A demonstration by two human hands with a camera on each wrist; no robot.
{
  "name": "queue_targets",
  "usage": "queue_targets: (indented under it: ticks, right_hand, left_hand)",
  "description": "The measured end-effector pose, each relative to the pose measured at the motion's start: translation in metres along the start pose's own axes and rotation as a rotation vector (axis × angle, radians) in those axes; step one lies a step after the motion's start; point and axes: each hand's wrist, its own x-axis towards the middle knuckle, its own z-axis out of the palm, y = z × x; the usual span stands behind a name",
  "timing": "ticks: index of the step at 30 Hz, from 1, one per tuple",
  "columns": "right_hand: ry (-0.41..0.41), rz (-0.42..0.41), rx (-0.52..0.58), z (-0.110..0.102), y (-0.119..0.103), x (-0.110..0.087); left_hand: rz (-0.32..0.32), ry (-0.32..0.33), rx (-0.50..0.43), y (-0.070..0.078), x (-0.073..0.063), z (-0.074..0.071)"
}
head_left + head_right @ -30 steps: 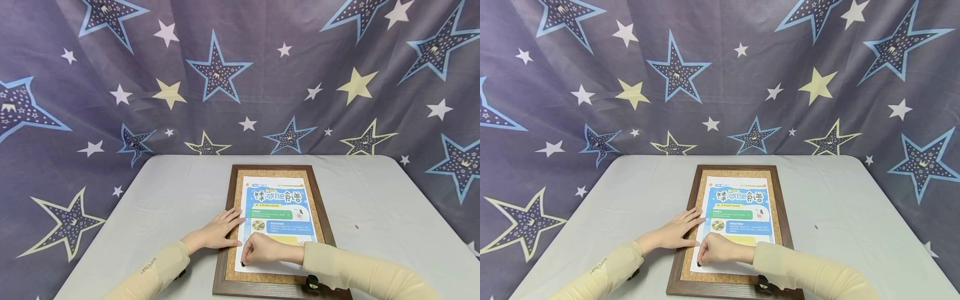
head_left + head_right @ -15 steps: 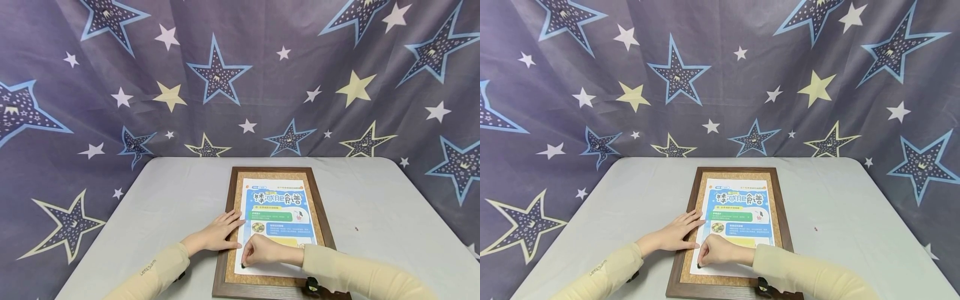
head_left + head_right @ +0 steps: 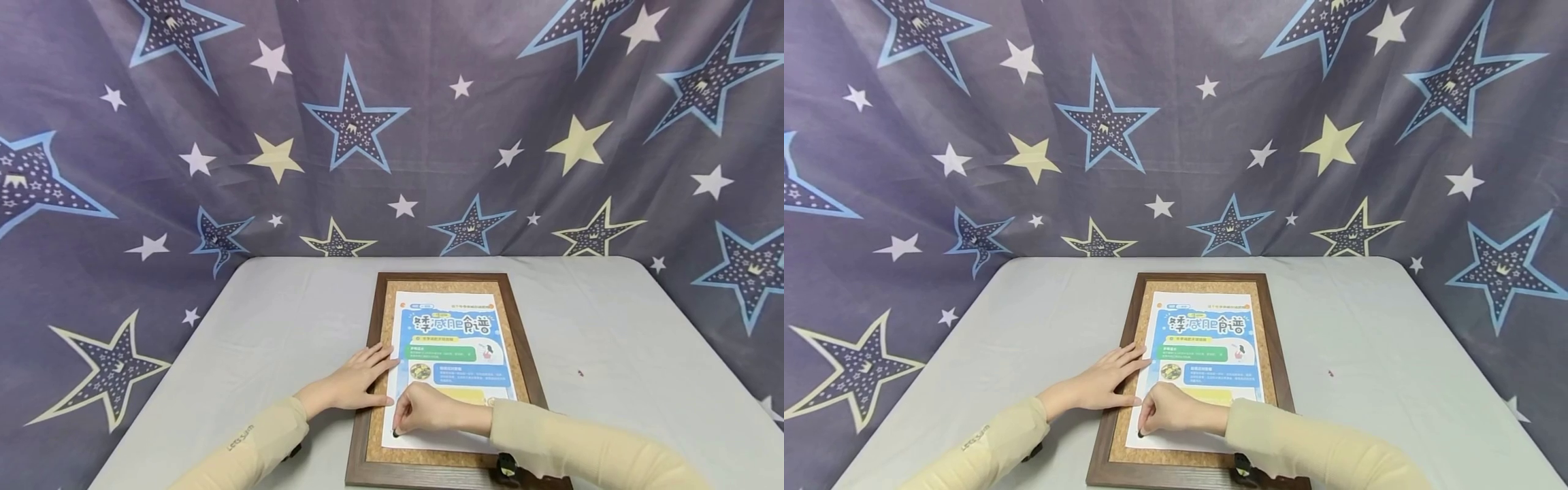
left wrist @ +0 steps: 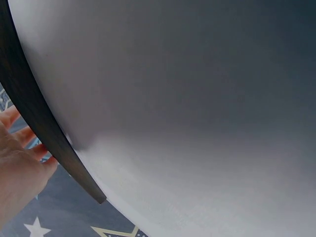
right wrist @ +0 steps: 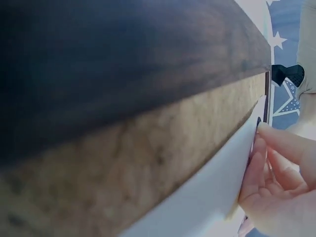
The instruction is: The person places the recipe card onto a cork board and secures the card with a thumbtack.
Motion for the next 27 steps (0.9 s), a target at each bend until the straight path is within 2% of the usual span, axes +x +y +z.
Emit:
queue_targets:
  ticks: [10, 15, 21, 27]
  right_hand:
    - [-0.084, 0.004, 0.12, -0.011, 0.006, -0.006]
    - [-0.123, -0.025, 0.188, -0.022, 0.011, -0.009]
    - [-0.099, -0.04, 0.226, -0.032, 0.014, -0.016]
    - [-0.064, -0.058, 0.205, -0.038, 0.017, -0.022]
  left_hand:
    - [-0.005, 0.002, -0.005, -0.001, -0.001, 0.0]
    - [0.001, 0.007, -0.001, -0.001, 0.0, 0.0]
    - [0.002, 0.011, 0.008, -0.001, 0.001, 0.001]
    - [-0.007, -0.002, 0.003, -0.001, 0.001, 0.002]
